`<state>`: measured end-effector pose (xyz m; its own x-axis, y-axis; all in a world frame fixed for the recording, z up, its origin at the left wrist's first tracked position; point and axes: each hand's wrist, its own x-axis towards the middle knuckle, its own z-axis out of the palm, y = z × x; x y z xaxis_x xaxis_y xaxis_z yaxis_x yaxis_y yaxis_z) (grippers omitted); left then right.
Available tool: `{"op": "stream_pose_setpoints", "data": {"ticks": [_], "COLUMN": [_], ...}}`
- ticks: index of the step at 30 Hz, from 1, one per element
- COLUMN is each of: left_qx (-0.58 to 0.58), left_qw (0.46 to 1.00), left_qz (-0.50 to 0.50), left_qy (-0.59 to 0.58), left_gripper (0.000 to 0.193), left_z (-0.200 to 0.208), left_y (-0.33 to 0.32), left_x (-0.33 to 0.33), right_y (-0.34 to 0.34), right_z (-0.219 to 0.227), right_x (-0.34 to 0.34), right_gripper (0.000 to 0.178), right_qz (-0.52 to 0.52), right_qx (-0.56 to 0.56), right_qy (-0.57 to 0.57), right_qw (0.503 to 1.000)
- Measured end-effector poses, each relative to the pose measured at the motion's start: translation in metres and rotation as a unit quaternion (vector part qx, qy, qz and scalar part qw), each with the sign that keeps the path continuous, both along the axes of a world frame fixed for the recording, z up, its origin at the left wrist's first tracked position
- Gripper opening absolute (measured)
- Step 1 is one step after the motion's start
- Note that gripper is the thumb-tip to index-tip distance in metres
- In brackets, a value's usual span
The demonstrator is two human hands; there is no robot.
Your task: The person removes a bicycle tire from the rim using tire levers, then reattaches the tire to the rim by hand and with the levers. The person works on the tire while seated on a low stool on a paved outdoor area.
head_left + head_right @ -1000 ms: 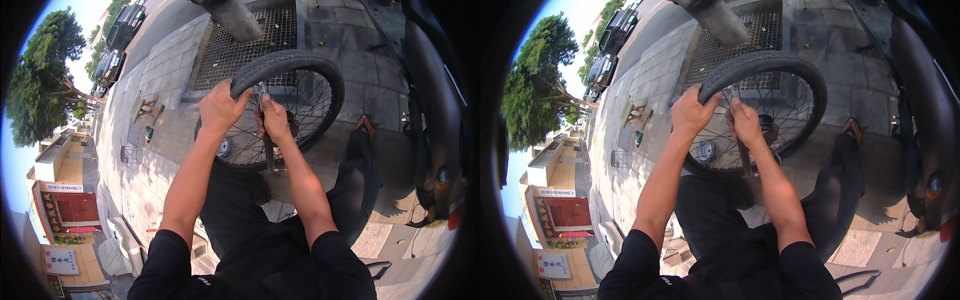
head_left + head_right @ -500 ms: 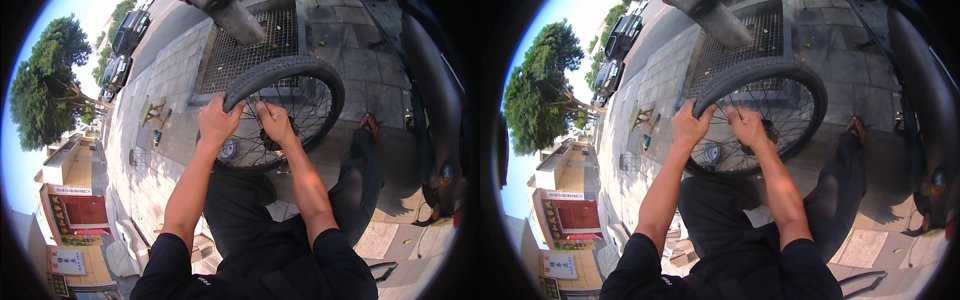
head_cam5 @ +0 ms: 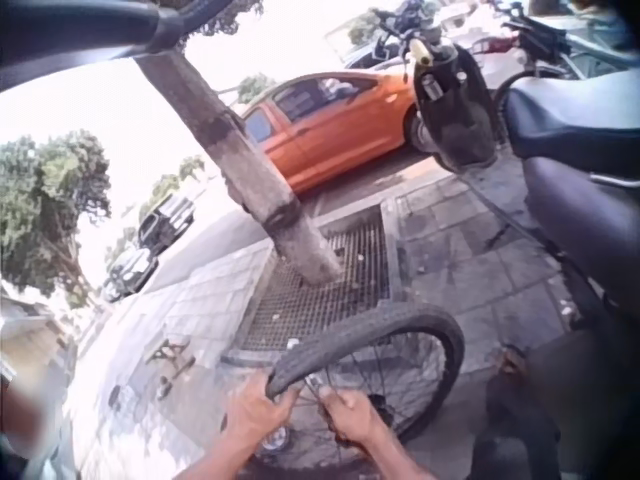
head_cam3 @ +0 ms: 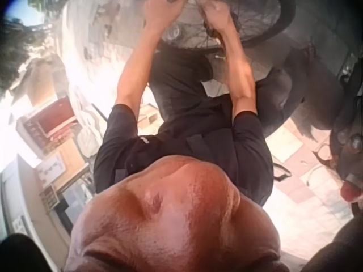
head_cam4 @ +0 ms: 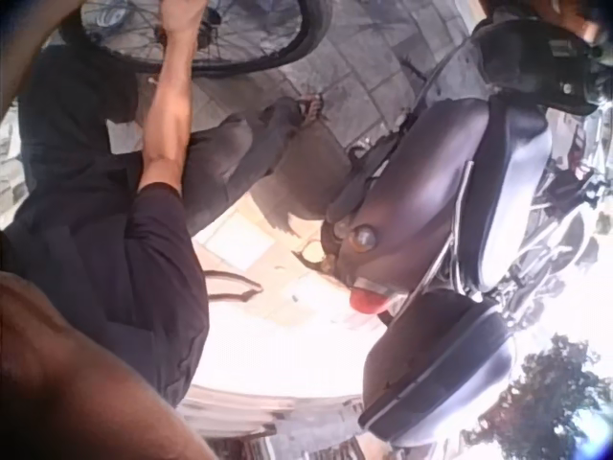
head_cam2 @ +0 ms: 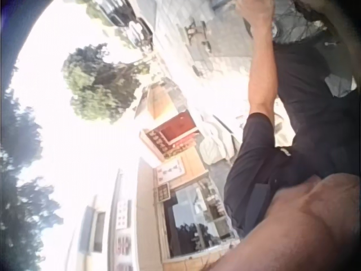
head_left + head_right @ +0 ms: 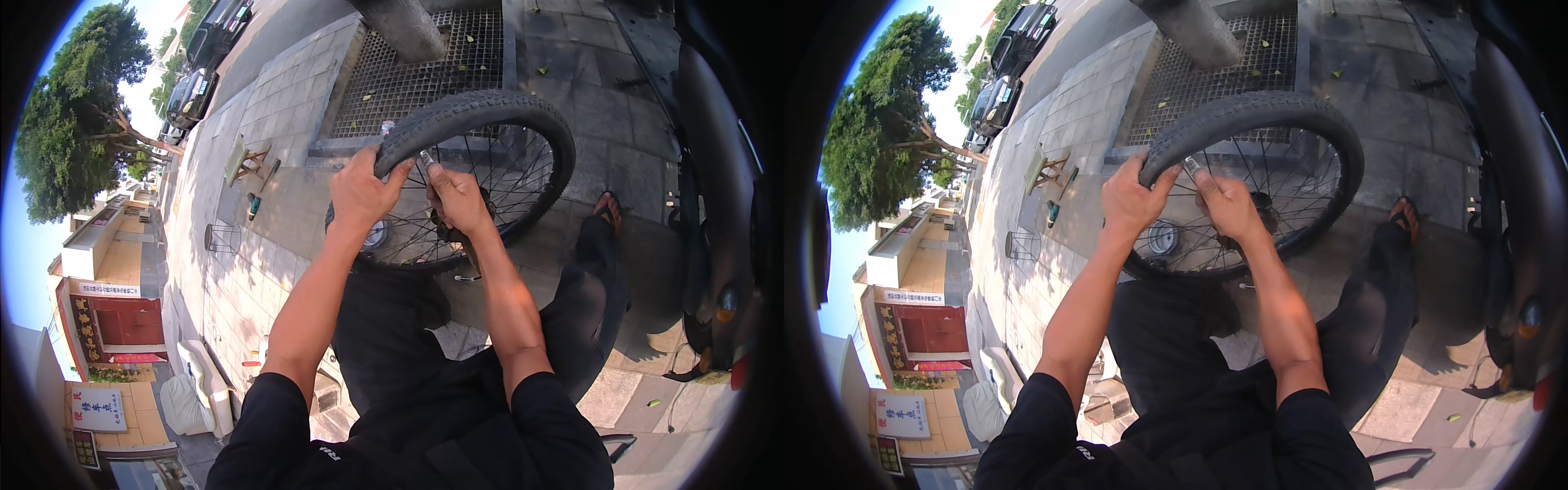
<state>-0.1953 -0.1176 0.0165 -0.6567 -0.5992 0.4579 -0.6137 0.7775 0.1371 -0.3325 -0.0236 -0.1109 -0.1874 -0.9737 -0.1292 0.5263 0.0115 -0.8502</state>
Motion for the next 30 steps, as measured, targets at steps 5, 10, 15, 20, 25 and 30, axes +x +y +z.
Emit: {"op": "stream_pose_setpoints", "data": {"ticks": [5, 10, 15, 20, 25, 30], "left_qx": [0.018, 0.015, -0.012, 0.101, -0.027, -0.053], "left_qw": [1.0, 0.999, 0.998, 0.976, 0.985, 0.989], "left_qz": [0.019, 0.048, -0.039, -0.108, -0.139, -0.118], "left_qy": [0.005, 0.013, -0.057, -0.157, -0.095, -0.066], "left_gripper": [0.054, 0.057, 0.06, 0.071, 0.064, 0.064], "left_z": [0.0, -0.001, 0.027, 0.056, 0.023, 0.018], "left_y": [0.003, -0.009, -0.014, -0.027, -0.025, -0.014], "left_x": [-0.002, -0.002, -0.021, -0.06, -0.051, -0.052], "right_y": [-0.004, 0.003, 0.006, 0.001, 0.001, 0.001], "right_z": [-0.004, 0.036, 0.04, 0.036, 0.051, 0.034], "right_x": [0.015, 0.01, -0.007, -0.014, -0.014, -0.009], "right_gripper": [0.063, 0.059, 0.06, 0.062, 0.056, 0.055], "right_qz": [-0.19, -0.053, -0.099, -0.142, -0.088, -0.092], "right_qx": [-0.04, 0.089, 0.072, 0.07, 0.07, 0.112], "right_qy": [0.187, 0.0, 0.068, 0.148, -0.031, -0.047], "right_qw": [0.963, 0.995, 0.99, 0.976, 0.993, 0.988]}}
